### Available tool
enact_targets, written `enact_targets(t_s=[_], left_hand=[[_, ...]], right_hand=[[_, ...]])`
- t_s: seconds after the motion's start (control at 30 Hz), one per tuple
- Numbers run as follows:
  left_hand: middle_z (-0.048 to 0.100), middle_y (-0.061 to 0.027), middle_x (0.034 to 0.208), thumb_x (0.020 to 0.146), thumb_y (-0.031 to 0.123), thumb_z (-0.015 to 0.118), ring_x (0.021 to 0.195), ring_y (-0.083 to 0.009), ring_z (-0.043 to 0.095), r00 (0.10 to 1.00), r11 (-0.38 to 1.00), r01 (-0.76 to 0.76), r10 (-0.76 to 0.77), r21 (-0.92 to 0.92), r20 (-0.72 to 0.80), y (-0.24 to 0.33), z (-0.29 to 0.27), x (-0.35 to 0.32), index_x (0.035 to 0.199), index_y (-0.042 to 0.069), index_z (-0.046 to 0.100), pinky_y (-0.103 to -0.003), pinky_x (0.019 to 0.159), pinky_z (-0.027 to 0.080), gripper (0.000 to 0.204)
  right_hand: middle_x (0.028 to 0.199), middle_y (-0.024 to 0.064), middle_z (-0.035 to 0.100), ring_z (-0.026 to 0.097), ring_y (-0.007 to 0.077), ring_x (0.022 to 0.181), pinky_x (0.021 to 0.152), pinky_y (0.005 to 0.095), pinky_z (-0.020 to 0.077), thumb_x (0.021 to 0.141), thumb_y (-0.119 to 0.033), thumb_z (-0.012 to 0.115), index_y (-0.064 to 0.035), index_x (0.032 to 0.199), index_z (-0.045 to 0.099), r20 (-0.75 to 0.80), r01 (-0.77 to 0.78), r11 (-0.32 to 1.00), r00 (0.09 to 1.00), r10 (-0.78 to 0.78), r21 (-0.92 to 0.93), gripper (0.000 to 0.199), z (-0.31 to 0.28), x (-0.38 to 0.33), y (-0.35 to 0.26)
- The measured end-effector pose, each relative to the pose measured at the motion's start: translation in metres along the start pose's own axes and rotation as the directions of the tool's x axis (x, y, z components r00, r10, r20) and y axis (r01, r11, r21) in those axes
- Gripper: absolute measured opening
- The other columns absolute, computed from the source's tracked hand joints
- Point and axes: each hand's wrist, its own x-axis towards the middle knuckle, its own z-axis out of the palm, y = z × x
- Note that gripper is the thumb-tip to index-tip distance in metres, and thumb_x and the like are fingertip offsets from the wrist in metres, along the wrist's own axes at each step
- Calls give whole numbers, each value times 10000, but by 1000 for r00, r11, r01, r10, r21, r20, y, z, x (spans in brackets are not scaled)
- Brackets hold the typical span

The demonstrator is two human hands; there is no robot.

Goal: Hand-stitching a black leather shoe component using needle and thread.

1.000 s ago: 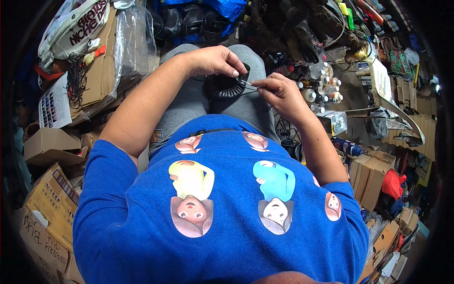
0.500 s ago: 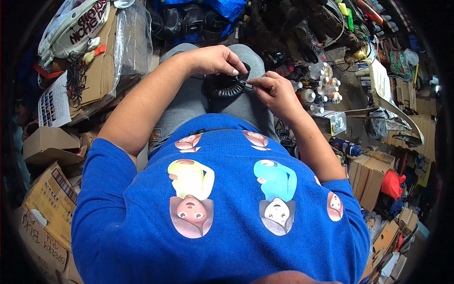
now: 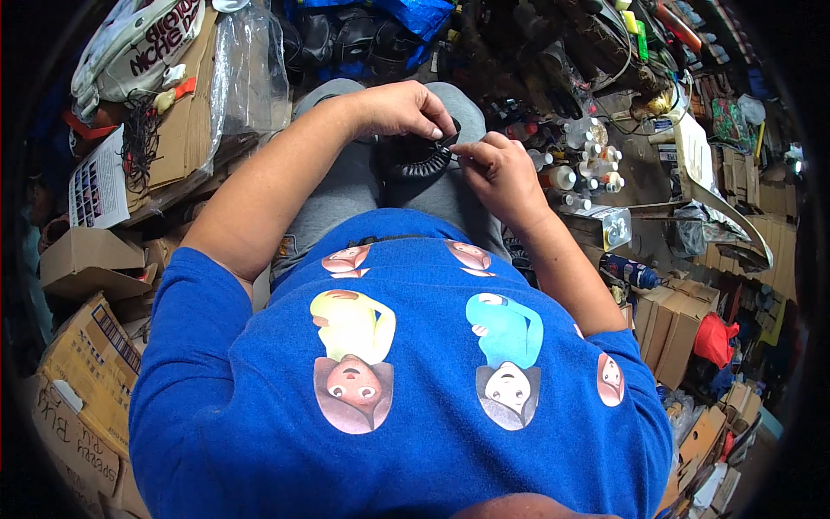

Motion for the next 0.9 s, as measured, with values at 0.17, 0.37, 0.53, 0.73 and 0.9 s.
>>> enact_targets(t_s=[0.17, 0.37, 0.53, 0.73, 0.9], left_hand=[[662, -39, 930, 807, 125, 648, 858, -106, 585, 999, 995, -40, 39, 87, 14, -2, -3, 9, 1038, 7, 660, -259, 822, 454, 260], [664, -48, 943, 801, 119, 658, 861, -116, 591, 994, 987, 12, -29, 158, 105, 2, -9, 13, 1064, 1, 643, -266, 827, 457, 289], [666, -58, 955, 781, 88, 673, 881, -125, 595, 994, 991, -56, 43, 126, 101, -6, -10, 14, 1064, 9, 645, -276, 838, 460, 295], [670, -76, 964, 774, 83, 675, 903, -132, 597, 997, 990, -74, 74, 122, 4, -7, -8, 3, 1043, 5, 654, -275, 857, 454, 281], [674, -82, 967, 766, 91, 680, 913, -141, 599, 998, 986, -67, 68, 154, -1, 0, -6, 4, 1040, 6, 658, -290, 875, 449, 288]], right_hand=[[847, 65, 541, 565, 182, 814, 793, 264, 423, 837, -96, 600, -96, 978, 694, 194, -280, 887, 956, 221, 367, 169, 2, 7, 28], [939, 25, 549, 520, 117, 943, 824, 248, 412, 851, -101, 603, -68, 993, 684, 390, -387, 653, 908, 150, 651, 167, 9, 13, 60], [937, 22, 564, 536, 114, 899, 817, 247, 417, 835, -109, 634, -60, 987, 690, 365, -387, 644, 914, 175, 660, 169, 14, 12, 52], [746, 30, 529, 550, 126, 742, 679, 266, 449, 781, -102, 680, -118, 923, 720, 127, -181, 931, 981, 148, 317, 148, 1, 12, 27], [758, 35, 552, 564, 139, 722, 672, 271, 458, 760, -103, 700, -110, 921, 715, 123, -193, 911, 980, 158, 365, 162, 8, 12, 26]])
